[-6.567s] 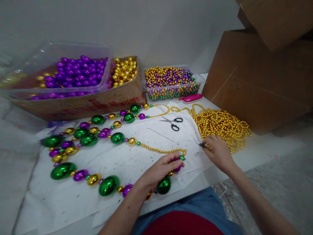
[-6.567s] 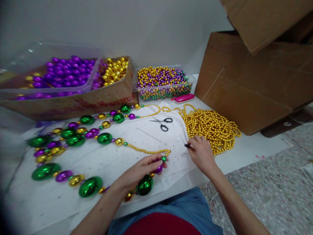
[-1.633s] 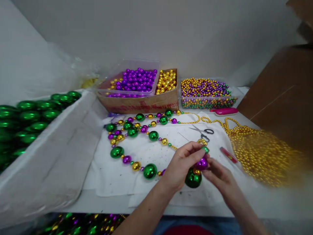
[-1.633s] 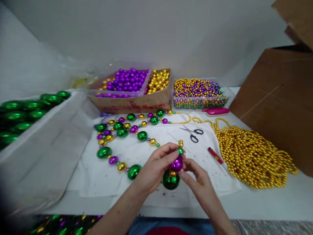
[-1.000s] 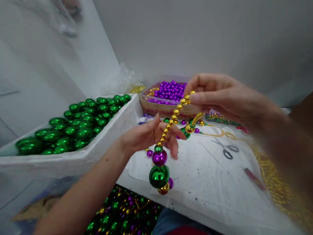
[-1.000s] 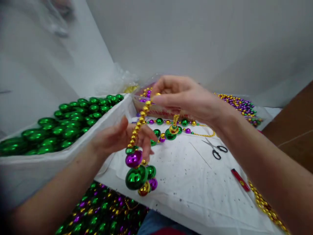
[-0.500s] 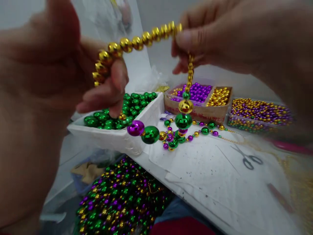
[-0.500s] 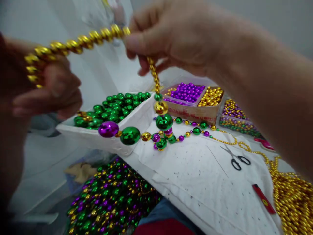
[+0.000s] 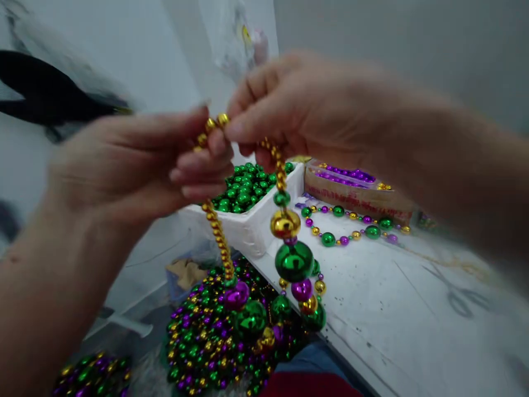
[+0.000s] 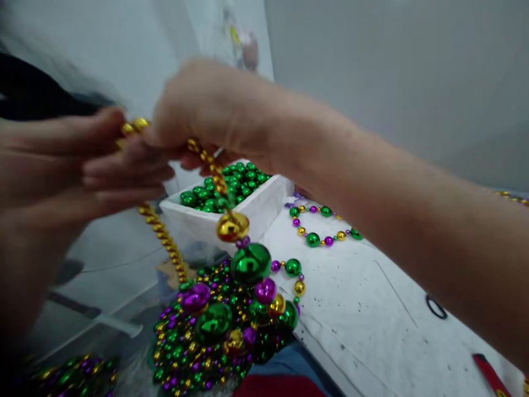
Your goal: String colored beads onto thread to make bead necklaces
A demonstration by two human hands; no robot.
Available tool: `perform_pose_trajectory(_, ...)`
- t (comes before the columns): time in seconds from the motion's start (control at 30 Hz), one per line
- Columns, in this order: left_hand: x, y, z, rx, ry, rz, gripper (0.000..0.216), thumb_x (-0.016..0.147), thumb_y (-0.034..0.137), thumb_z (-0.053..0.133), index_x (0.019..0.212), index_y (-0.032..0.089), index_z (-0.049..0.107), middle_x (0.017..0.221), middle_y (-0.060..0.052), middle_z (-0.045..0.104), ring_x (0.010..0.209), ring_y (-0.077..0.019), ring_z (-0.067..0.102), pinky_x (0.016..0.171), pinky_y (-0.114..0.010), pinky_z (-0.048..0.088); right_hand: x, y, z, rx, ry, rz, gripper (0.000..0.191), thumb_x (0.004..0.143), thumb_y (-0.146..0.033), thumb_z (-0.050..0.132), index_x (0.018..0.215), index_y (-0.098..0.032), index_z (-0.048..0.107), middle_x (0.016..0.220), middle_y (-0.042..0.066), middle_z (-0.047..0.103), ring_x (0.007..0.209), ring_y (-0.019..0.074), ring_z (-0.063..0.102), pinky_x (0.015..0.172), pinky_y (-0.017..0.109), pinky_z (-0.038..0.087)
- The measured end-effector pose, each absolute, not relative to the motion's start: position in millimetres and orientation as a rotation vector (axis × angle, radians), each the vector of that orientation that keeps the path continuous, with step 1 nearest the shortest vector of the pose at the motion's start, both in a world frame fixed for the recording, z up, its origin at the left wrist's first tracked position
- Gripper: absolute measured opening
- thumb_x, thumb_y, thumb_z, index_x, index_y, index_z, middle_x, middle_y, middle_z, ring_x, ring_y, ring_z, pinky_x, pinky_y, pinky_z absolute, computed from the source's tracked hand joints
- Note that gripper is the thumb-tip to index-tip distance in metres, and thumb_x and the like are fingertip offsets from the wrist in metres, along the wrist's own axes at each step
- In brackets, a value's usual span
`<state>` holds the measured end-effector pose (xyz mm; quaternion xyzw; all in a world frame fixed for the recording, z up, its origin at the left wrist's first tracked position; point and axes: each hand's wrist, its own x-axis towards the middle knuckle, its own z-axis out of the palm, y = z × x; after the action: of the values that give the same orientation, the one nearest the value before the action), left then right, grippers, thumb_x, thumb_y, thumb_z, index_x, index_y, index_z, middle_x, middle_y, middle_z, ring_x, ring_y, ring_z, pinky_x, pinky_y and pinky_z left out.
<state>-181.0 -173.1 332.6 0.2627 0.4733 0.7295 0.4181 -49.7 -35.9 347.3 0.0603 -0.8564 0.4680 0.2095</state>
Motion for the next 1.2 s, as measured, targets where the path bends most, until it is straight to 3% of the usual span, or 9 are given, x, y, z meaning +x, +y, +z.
perform_pose_trajectory(0.13, -169, -175, 284, 1.055, 1.247, 1.478, 0.029, 0.086, 0.016, 0.038, 0.072, 0.005, 0.061, 0.056, -0.003, 0.055, 0.055, -0.0112, 0.054, 0.061, -0.029, 0.048, -51, -27, 308, 0.169, -2.419, 1.623, 0.006, 0.074, -0.001, 0.057, 0.075, -0.002, 0.062, 0.052, -0.003, 0.058, 0.054, 0.0094, 0.062, 0.051, 0.017, 0.045)
perform_pose_trajectory(0.2, -171, -172, 260, 0.975, 1.201, 1.442, 0.023, 0.084, 0.02, 0.047, 0.072, 0.008, 0.063, 0.058, -0.004, 0.057, 0.059, -0.0121, 0.054, 0.073, -0.032, 0.049, -55, -22, 289, 0.138, -2.44, 1.706, 0.008, 0.07, -0.002, 0.06, 0.069, -0.01, 0.06, 0.053, -0.002, 0.059, 0.049, 0.0089, 0.057, 0.046, 0.018, 0.044)
perform_pose_trajectory(0.37, -178, -171, 220, 0.802, 1.013, 1.348, 0.031, 0.088, 0.031, 0.045, 0.084, 0.008, 0.065, 0.063, -0.004, 0.057, 0.057, -0.0103, 0.051, 0.078, -0.036, 0.049, -60, -16, 246, 0.131, -2.413, 1.861, 0.012, 0.07, -0.006, 0.058, 0.071, -0.017, 0.058, 0.063, 0.0, 0.062, 0.057, 0.0116, 0.057, 0.052, 0.024, 0.043)
perform_pose_trajectory(0.5, -181, -173, 200, 0.78, 1.031, 1.234, 0.047, 0.09, 0.046, 0.039, 0.09, 0.008, 0.066, 0.057, -0.005, 0.06, 0.039, -0.0062, 0.043, 0.058, -0.027, 0.049, -63, -14, 212, 0.159, -2.393, 1.886, 0.009, 0.072, -0.011, 0.06, 0.077, -0.018, 0.058, 0.069, 0.001, 0.064, 0.063, 0.0128, 0.057, 0.055, 0.025, 0.04)
perform_pose_trajectory(0.67, -185, -173, 178, 0.769, 1.145, 1.233, 0.028, 0.088, 0.032, 0.048, 0.085, 0.011, 0.066, 0.04, 0.004, 0.049, 0.027, -0.0026, 0.025, 0.046, -0.021, 0.042, -64, -15, 179, 0.128, -2.267, 2.014, 0.017, 0.07, -0.011, 0.063, 0.083, -0.019, 0.054, 0.073, -0.001, 0.061, 0.064, 0.0113, 0.055, 0.055, 0.024, 0.038)
perform_pose_trajectory(0.8, -187, -174, 164, 0.747, 1.109, 1.279, 0.022, 0.085, 0.027, 0.051, 0.083, 0.01, 0.065, 0.056, -0.003, 0.06, 0.038, -0.0052, 0.044, 0.046, -0.02, 0.039, -60, -16, 166, 0.084, -2.154, 2.12, 0.027, 0.068, -0.014, 0.068, 0.091, -0.019, 0.054, 0.084, 0.0, 0.06, 0.075, 0.0128, 0.057, 0.066, 0.026, 0.043)
perform_pose_trajectory(0.93, -189, -186, 160, 0.627, 1.054, 1.466, 0.011, 0.076, 0.019, 0.059, 0.078, 0.009, 0.062, 0.073, -0.007, 0.062, 0.062, -0.0122, 0.056, 0.061, -0.025, 0.045, -58, -10, 142, -0.065, -2.081, 2.158, 0.035, 0.068, -0.021, 0.071, 0.101, -0.019, 0.058, 0.095, 0.004, 0.063, 0.087, 0.0164, 0.059, 0.074, 0.03, 0.045)
perform_pose_trajectory(1.07, -195, -231, 179, 0.503, 1.029, 1.776, 0.011, 0.077, 0.014, 0.049, 0.067, 0.011, 0.054, 0.063, -0.003, 0.051, 0.051, -0.0068, 0.043, 0.048, -0.019, 0.038, -52, 5, 95, -0.341, -1.975, 2.157, 0.028, 0.07, -0.031, 0.071, 0.094, -0.017, 0.064, 0.089, 0.005, 0.067, 0.08, 0.0176, 0.06, 0.068, 0.029, 0.045)
perform_pose_trajectory(1.2, -205, -301, 221, 0.313, 1.115, 2.214, 0.025, 0.088, 0.014, 0.031, 0.075, 0.011, 0.052, 0.061, 0.0, 0.048, 0.047, -0.0032, 0.038, 0.043, -0.013, 0.034, -31, 21, 37, -0.676, -1.762, 2.09, 0.025, 0.065, -0.035, 0.074, 0.082, -0.017, 0.067, 0.076, 0.004, 0.068, 0.069, 0.0172, 0.061, 0.063, 0.028, 0.046)
